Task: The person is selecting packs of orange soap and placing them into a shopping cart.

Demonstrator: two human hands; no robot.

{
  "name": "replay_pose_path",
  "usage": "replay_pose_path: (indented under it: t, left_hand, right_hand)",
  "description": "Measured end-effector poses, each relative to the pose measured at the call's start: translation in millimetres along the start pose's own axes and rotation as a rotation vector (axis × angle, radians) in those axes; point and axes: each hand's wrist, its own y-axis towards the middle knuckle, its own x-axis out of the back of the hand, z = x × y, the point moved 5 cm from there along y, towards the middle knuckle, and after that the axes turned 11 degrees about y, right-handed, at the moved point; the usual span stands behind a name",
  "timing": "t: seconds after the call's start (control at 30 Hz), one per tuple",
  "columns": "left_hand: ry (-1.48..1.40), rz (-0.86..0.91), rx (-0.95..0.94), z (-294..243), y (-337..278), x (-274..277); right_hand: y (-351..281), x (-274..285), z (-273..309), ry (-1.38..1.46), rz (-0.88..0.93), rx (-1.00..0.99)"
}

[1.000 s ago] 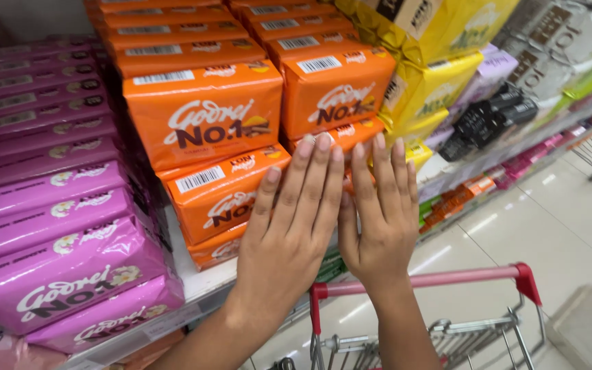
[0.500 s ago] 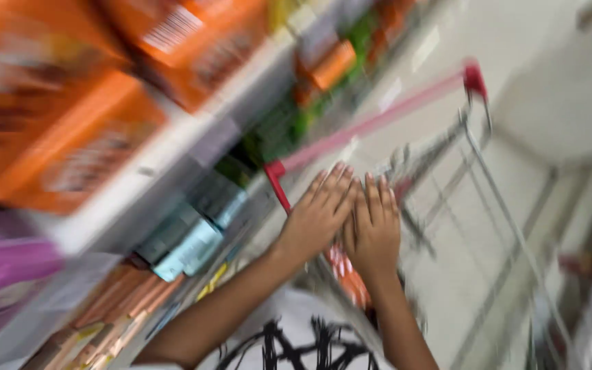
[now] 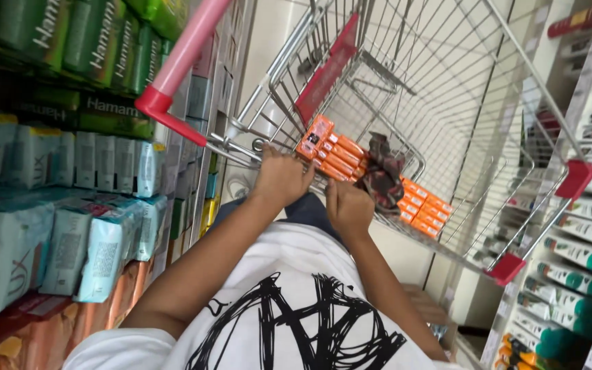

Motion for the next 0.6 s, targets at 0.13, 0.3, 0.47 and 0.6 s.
replay_pose_path:
  t: [0.13,0.3,0.47,0.6]
  left_hand:
    - [-0.029,0.274,0.028,8.6,10.1,9.6]
    - [-0.001,0.144,0.045,22.2,17.7,12.8]
    - [-0.058,0.165,0.067,33.1,24.9,5.2]
    - [-0.06,0.125,0.076,30.5,31.9,10.4]
  right_hand:
    - [14.1,4.0,15.4,0.007,-0.057,0.052]
    - [26.4,-6.0,13.6,0.02,-0.06,0.039]
    - [38.8,-9.1,16.0,0.048,-0.075,0.081]
    - [46.4,-4.9,7.8,0.052,-0.056,0.095]
